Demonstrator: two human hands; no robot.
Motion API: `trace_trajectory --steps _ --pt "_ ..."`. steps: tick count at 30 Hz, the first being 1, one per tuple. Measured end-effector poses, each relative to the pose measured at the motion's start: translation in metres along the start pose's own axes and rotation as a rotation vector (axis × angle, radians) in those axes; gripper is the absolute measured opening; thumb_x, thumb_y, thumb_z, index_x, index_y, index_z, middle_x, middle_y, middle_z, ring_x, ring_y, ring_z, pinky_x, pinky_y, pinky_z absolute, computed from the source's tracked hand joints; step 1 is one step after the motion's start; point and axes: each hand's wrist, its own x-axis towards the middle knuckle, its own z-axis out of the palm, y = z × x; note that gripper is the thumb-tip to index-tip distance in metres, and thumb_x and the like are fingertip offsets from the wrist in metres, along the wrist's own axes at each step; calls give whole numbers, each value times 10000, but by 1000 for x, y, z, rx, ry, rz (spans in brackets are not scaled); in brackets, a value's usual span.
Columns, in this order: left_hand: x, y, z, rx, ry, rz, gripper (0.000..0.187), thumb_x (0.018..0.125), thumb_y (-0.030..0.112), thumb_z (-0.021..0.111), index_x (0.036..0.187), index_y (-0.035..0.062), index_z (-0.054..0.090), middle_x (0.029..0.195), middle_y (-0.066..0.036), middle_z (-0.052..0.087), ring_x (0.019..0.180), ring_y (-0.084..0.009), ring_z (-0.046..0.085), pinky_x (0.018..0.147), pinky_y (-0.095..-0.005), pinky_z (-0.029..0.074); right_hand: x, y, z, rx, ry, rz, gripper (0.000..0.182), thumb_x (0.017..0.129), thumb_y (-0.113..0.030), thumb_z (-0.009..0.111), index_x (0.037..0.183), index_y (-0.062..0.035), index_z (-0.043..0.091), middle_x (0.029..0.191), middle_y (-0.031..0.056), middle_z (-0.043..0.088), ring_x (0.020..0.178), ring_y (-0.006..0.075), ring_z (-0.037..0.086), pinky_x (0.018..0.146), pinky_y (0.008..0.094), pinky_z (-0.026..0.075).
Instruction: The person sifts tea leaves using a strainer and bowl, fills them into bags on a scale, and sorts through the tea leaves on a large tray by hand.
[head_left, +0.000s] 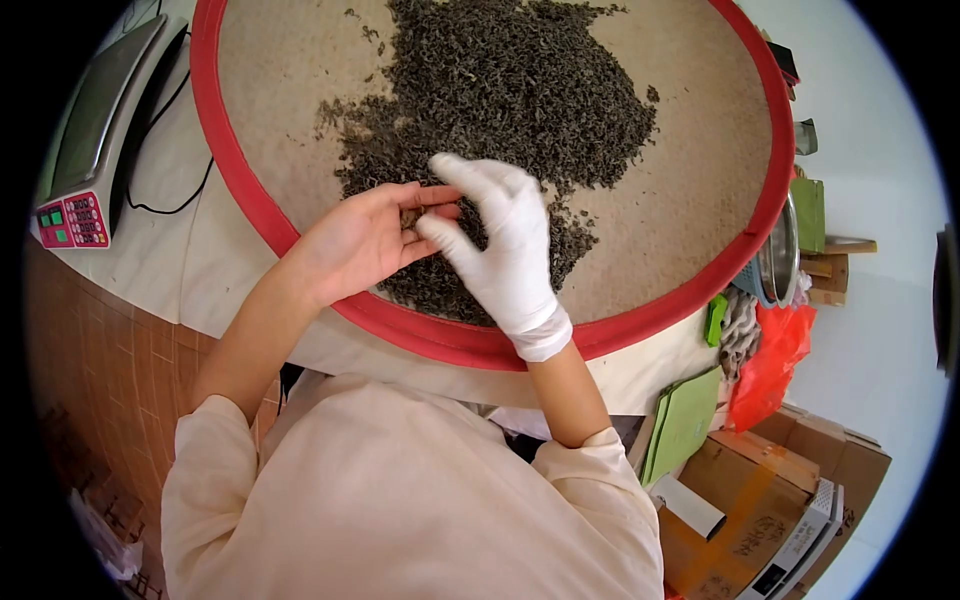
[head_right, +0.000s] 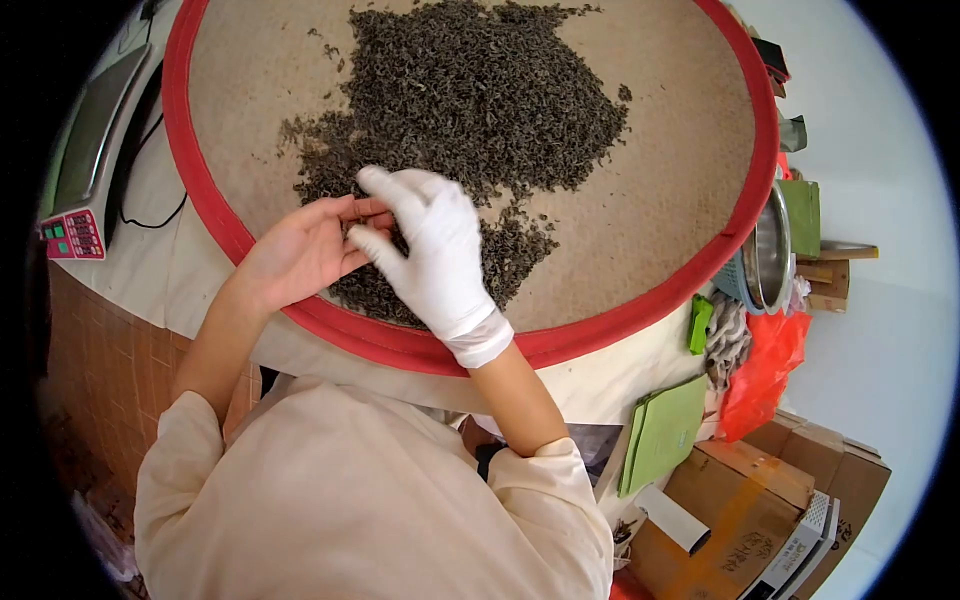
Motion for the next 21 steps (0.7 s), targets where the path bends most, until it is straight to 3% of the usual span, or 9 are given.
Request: trace_trajectory --steps 2,3,4,6,10,15,18,19,21 --pt "1 4 -12 -105 -107 39 265 967 140 419 1173 -10 492 1058 -72 556 933 -171 567 866 -292 496 0 15 -1 101 104 167 308 804 -73 657 1106 -53 598 981 129 601 907 299 570 807 381 462" --pt "0 4 -13 -181 -27 95 210 968 116 419 1124 -4 493 993 -61 536 877 -160 538 815 -278 486 -1 26 -2 132 104 273 275 848 -53 594 1122 -32 590 986 148 603 914 318 576 826 378 463" --pt "-1 5 -19 -175 -28 90 210 968 116 419 1124 -4 493 993 -61 536 877 -160 538 815 -278 486 -2 40 -4 23 42 282 298 845 -20 547 1140 -25 584 1032 167 608 930 334 583 842 391 461" --pt "0 6 -26 -251 14 368 211 961 125 424 1105 -7 505 921 -49 508 818 -141 496 761 -259 458 -6 54 -3 -61 -83 295 369 852 49 458 1196 -20 571 1120 175 607 1052 288 575 944 347 434" --pt "-1 7 -24 -310 96 517 150 957 123 438 1056 16 474 886 -43 465 793 -140 445 722 -258 428 -9 46 11 111 -229 198 524 748 119 385 1210 -41 573 1217 168 568 1169 297 498 1052 353 347" --pt "-3 8 -27 -321 130 600 134 957 116 433 1038 16 471 880 -45 459 774 -138 430 718 -260 423 -1 26 -6 510 -462 197 512 699 148 343 1062 -40 650 1047 135 625 1028 267 562 970 334 407" --pt "-5 9 -33 -343 175 628 129 957 112 424 1032 16 466 875 -43 452 760 -137 422 709 -260 418 -5 18 -26 422 -468 166 427 664 144 392 901 -57 685 826 117 658 805 287 613 796 349 490" --pt "-5 8 -36 -342 189 636 130 959 113 416 1031 17 463 867 -40 445 751 -137 415 700 -260 413 -7 12 -38 410 -435 179 444 640 151 383 900 -46 685 784 113 649 771 272 616 761 336 498" --pt "-5 8 -37 -346 202 645 131 960 114 408 1030 17 461 858 -37 438 741 -137 408 692 -260 408 -19 28 -50 372 -295 244 465 689 154 378 991 -44 671 887 125 660 853 240 624 822 305 482"
